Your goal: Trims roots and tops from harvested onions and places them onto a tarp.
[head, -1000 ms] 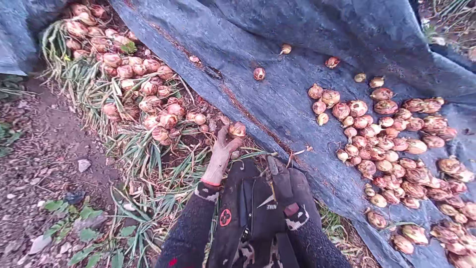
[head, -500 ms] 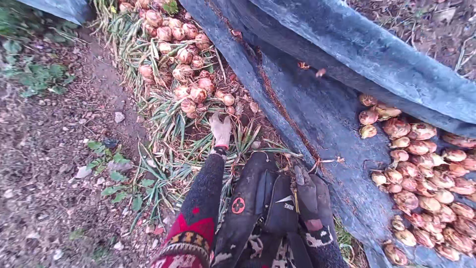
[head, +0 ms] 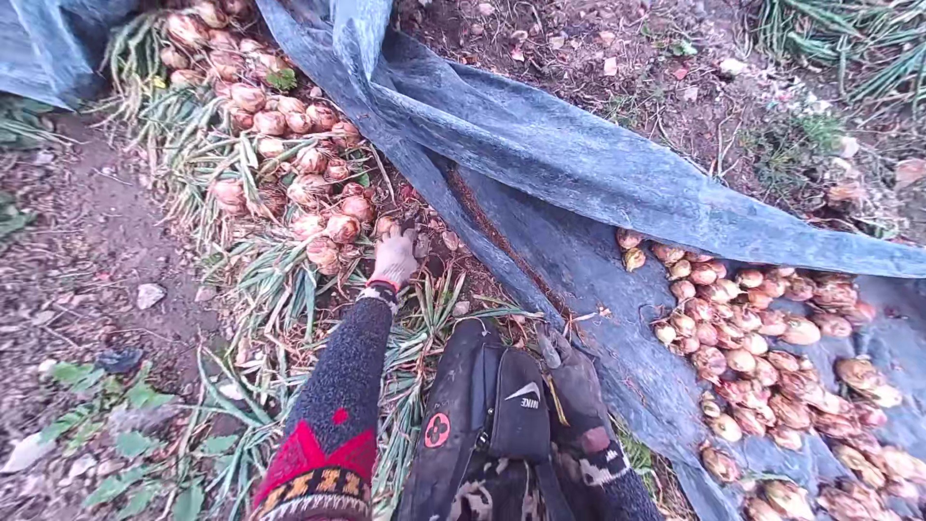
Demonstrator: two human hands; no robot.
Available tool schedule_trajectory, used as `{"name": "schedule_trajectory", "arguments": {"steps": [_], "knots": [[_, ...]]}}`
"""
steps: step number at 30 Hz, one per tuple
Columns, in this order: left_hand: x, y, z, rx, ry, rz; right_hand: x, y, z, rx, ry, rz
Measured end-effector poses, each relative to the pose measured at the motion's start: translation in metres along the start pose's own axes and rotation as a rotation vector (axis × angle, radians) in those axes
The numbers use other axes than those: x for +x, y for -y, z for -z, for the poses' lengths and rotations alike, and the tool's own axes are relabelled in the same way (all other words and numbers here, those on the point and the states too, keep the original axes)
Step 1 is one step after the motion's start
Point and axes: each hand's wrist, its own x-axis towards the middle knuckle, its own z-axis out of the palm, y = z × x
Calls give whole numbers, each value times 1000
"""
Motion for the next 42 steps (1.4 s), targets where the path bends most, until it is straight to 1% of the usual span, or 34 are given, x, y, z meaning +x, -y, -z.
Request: {"name": "schedule_trajectory", "arguments": {"steps": [2, 4, 6, 7, 9, 10, 11, 12, 13, 14, 15, 17, 18, 20, 22, 24, 26, 27, 28, 31, 32, 34, 35, 36, 38, 39, 40, 41, 42], "knots": [[-31, 26, 2, -106, 9, -4, -11, 9, 0, 4, 19, -33], [-60, 48, 17, -293, -27, 9, -16, 25, 4, 61, 48, -30], [-91, 61, 38, -522, -89, 3, -24, 49, 15, 268, 115, 2], [-106, 62, 47, -692, -110, -9, -27, 58, 16, 388, 137, 38], [-136, 48, 56, -1159, -155, -44, -33, 71, 12, 632, 147, 140], [-151, 36, 56, -1409, -132, -74, -35, 77, 10, 689, 146, 185], [-165, 20, 57, -1615, -60, -111, -38, 82, 8, 724, 151, 221], [-180, 5, 58, -1766, 58, -171, -40, 87, 7, 765, 158, 249], [-195, -10, 57, -1847, 202, -257, -42, 90, 5, 814, 168, 267], [-213, -23, 57, -1849, 323, -319, -46, 91, 4, 868, 181, 281], [-230, -36, 60, -1749, 384, -341, -49, 92, 2, 912, 195, 291], [-258, -67, 69, -1393, 434, -378, -57, 92, 10, 938, 203, 305], [-269, -81, 68, -1272, 458, -392, -65, 88, 18, 934, 216, 313], [-283, -100, 61, -1180, 509, -357, -85, 86, 37, 924, 207, 330], [-291, -110, 55, -1105, 561, -301, -108, 89, 61, 927, 214, 318], [-288, -113, 48, -1093, 626, -255, -115, 86, 66, 924, 203, 270], [-282, -118, 41, -1119, 671, -241, -105, 68, 52, 832, 134, 301], [-279, -122, 40, -1082, 655, -253, -100, 65, 50, 844, 122, 302], [-276, -126, 42, -988, 601, -287, -96, 63, 55, 846, 138, 274], [-266, -141, 44, -573, 337, -433, -93, 65, 93, 723, 215, 101], [-262, -148, 40, -502, 269, -465, -85, 62, 91, 744, 208, 50], [-253, -156, 30, -471, 206, -484, -64, 56, 68, 967, 144, -28], [-247, -160, 25, -487, 186, -491, -54, 53, 62, 993, 126, -65], [-243, -162, 23, -505, 168, -499, -45, 49, 56, 952, 126, -90], [-235, -172, 26, -519, 137, -528, -25, 39, 42, 1026, 120, -49], [-231, -178, 29, -508, 119, -524, -19, 37, 39, 1145, 117, -39], [-224, -178, 32, -469, 96, -493, -16, 41, 45, 1222, 111, -55], [-206, -173, 34, -400, 75, -425, -16, 46, 60, 1292, 96, -63], [-176, -158, 32, -346, 71, -313, -18, 49, 85, 1337, 77, -36]]}}
